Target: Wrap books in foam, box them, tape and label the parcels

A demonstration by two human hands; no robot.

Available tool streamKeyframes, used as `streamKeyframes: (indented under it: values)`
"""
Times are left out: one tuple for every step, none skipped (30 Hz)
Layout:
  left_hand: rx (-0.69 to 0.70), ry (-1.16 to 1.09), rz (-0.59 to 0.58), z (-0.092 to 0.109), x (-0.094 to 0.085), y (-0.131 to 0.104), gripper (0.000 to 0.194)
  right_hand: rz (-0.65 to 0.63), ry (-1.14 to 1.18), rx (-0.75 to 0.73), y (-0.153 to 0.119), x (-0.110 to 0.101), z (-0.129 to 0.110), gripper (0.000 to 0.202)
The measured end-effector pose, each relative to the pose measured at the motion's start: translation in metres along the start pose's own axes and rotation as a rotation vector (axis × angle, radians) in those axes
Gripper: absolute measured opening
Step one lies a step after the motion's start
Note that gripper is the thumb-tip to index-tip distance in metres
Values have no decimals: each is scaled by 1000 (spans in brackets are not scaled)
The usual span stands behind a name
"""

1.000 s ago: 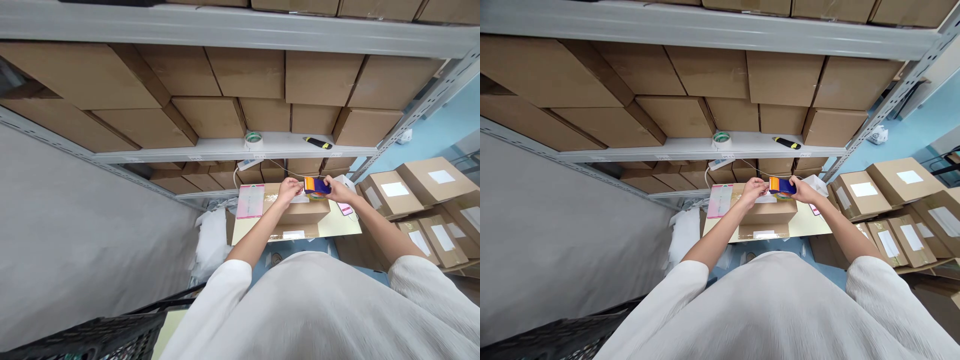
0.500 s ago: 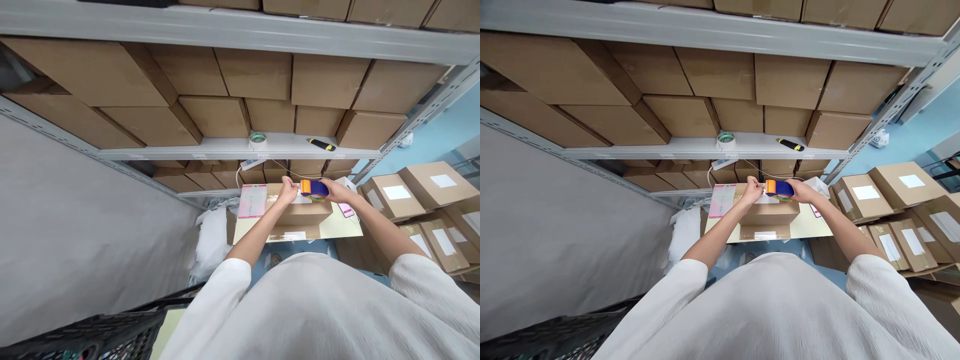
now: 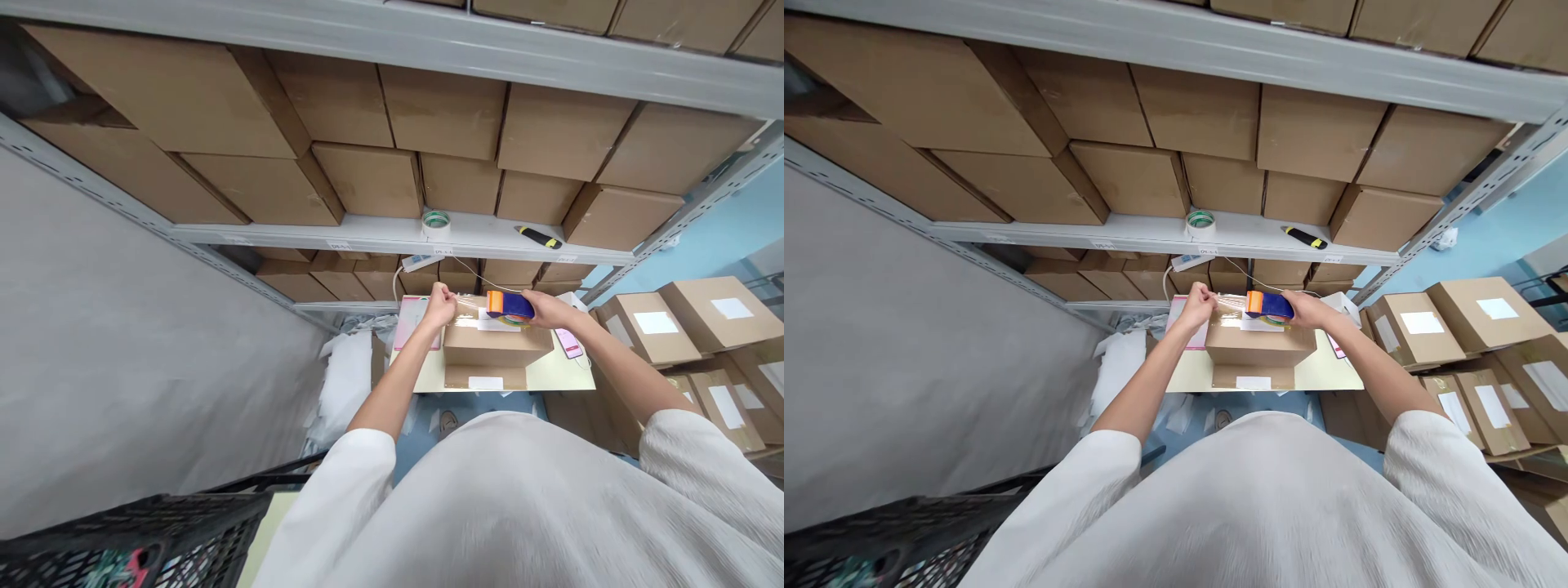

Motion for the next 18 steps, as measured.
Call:
streamKeyframes:
  values:
    - [9, -15, 15, -1, -13, 2, 44, -2, 2, -6, 2, 0, 0, 40]
    - [8, -33, 31, -4, -26, 3, 45, -6, -2, -13, 5, 1, -1, 39]
    - [-6, -51, 43, -7, -38, 4, 46, -9, -9, -22, 8, 2, -2, 39]
    - [-24, -61, 51, -11, -48, 4, 46, -11, -17, -31, 10, 4, -3, 39]
    - [-36, -69, 54, -15, -56, 3, 46, -13, -24, -39, 13, 6, -4, 40]
    - [-51, -77, 50, -20, -63, 2, 46, -16, -31, -47, 16, 7, -6, 42]
    - [-63, -88, 42, -25, -68, 1, 46, -20, -38, -54, 18, 9, -7, 43]
    - [-75, -100, 32, -30, -71, -1, 46, -23, -44, -57, 20, 11, -9, 45]
    - [-86, -113, 22, -35, -73, -2, 47, -27, -50, -57, 22, 12, -10, 46]
    - [-94, -126, 15, -39, -74, -3, 47, -31, -58, -57, 24, 13, -12, 47]
    - [-101, -135, 12, -43, -74, -3, 47, -35, -65, -56, 25, 12, -13, 47]
    - [-107, -143, 11, -46, -74, -4, 47, -38, -71, -56, 26, 12, -15, 49]
    - [-116, -149, 12, -49, -74, -3, 48, -42, -75, -58, 27, 11, -18, 50]
    - [-128, -156, 14, -52, -74, -3, 48, -47, -77, -62, 28, 9, -21, 50]
    - [-142, -164, 18, -54, -74, -2, 48, -54, -79, -67, 29, 8, -24, 50]
    - [-157, -174, 21, -57, -75, -2, 49, -61, -82, -69, 30, 6, -28, 50]
    - [-170, -184, 26, -59, -75, -1, 49, -69, -86, -69, 31, 5, -32, 49]
    - [-180, -192, 30, -62, -76, -1, 48, -75, -92, -67, 33, 3, -36, 49]
Point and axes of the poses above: each hand's wrist, its own y-axis towards the middle knuckle, its own x-axis out of the palm, z = x × y, the point moved 2 cm from there along y, towards the middle knuckle, and after that the axes turned 1 degree about x, right-handed, at the moved point
